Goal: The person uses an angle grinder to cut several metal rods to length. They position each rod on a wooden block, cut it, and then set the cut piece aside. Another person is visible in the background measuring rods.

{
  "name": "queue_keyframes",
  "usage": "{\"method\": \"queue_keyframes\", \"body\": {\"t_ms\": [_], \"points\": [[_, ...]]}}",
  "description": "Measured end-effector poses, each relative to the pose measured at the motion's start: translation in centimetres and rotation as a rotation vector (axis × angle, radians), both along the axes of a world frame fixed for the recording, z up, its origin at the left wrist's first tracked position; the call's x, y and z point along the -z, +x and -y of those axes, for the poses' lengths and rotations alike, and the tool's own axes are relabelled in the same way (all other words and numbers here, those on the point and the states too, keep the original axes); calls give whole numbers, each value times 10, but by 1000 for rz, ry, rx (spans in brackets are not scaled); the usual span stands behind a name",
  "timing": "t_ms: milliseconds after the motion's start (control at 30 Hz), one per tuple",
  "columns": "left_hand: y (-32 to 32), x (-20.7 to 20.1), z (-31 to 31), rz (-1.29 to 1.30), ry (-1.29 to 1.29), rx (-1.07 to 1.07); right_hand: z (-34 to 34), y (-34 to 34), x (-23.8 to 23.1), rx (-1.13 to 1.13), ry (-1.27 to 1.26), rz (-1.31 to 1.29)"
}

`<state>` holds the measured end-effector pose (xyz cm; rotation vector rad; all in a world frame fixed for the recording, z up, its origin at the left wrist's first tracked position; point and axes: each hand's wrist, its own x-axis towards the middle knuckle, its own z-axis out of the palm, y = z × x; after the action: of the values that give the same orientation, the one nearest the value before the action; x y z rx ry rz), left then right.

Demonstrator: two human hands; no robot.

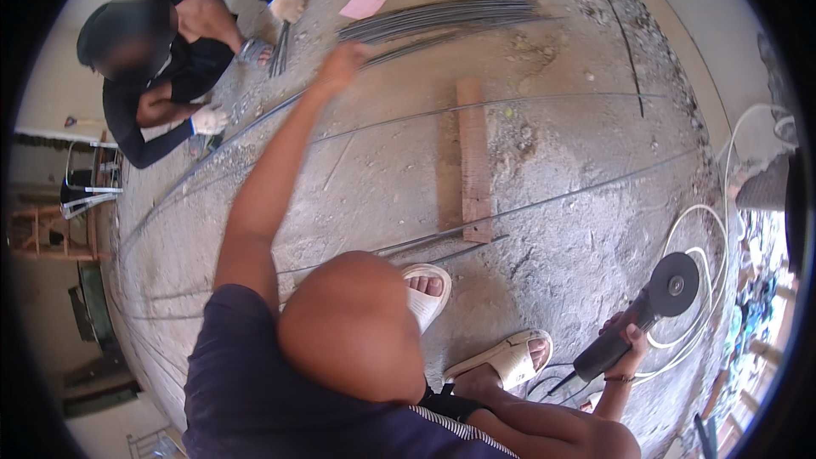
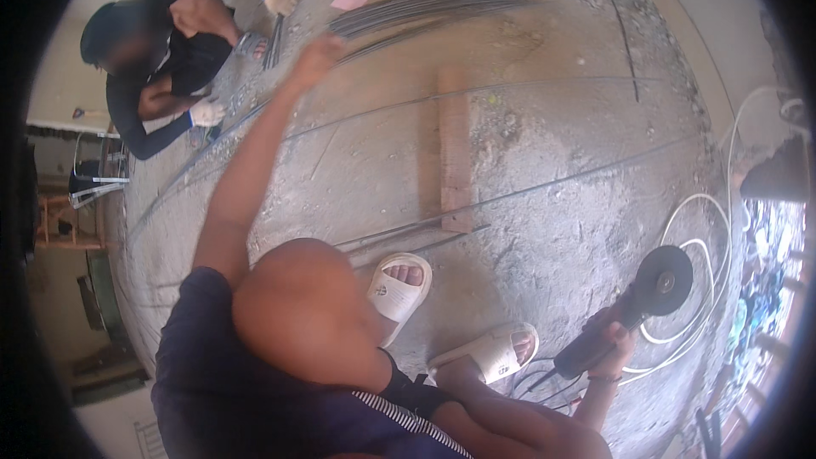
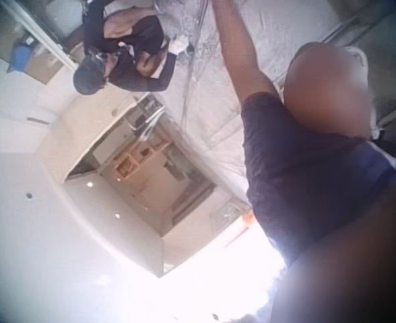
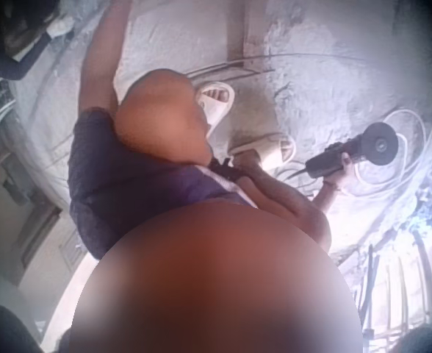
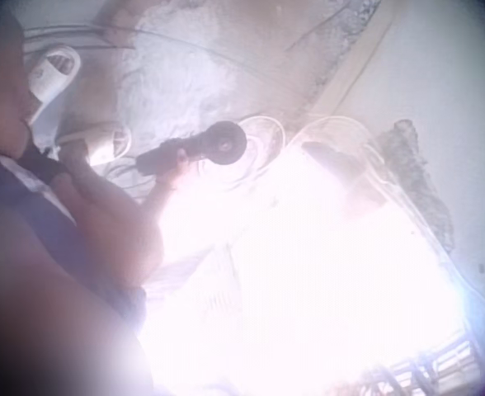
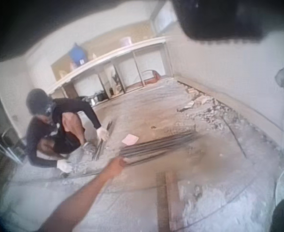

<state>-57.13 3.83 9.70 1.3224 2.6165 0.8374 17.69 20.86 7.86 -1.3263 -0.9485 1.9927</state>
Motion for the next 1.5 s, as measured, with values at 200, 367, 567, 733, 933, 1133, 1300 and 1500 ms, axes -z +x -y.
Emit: {"method": "queue_keyframes", "body": {"t_ms": [200,367,567,733,933,1133,1300,1500], "points": [[8,-53,-51,272,-156,-88,-12,7,-11,-23,53,37],[176,-31,-175,627,-390,142,-10,8,-20,-48,-44,53],[344,43,-314,203,-315,389,9,13,-8,-17,-49,174],[392,80,-382,311,-279,451,17,23,5,1,-101,167],[411,110,-389,432,-238,572,0,31,28,-79,-120,243],[417,98,-381,837,-374,508,-7,18,35,-62,-81,322],[421,79,-372,1017,-422,429,-9,9,37,-70,-103,333],[413,77,-375,1130,-474,433,-6,9,42,-85,-75,324]]}}
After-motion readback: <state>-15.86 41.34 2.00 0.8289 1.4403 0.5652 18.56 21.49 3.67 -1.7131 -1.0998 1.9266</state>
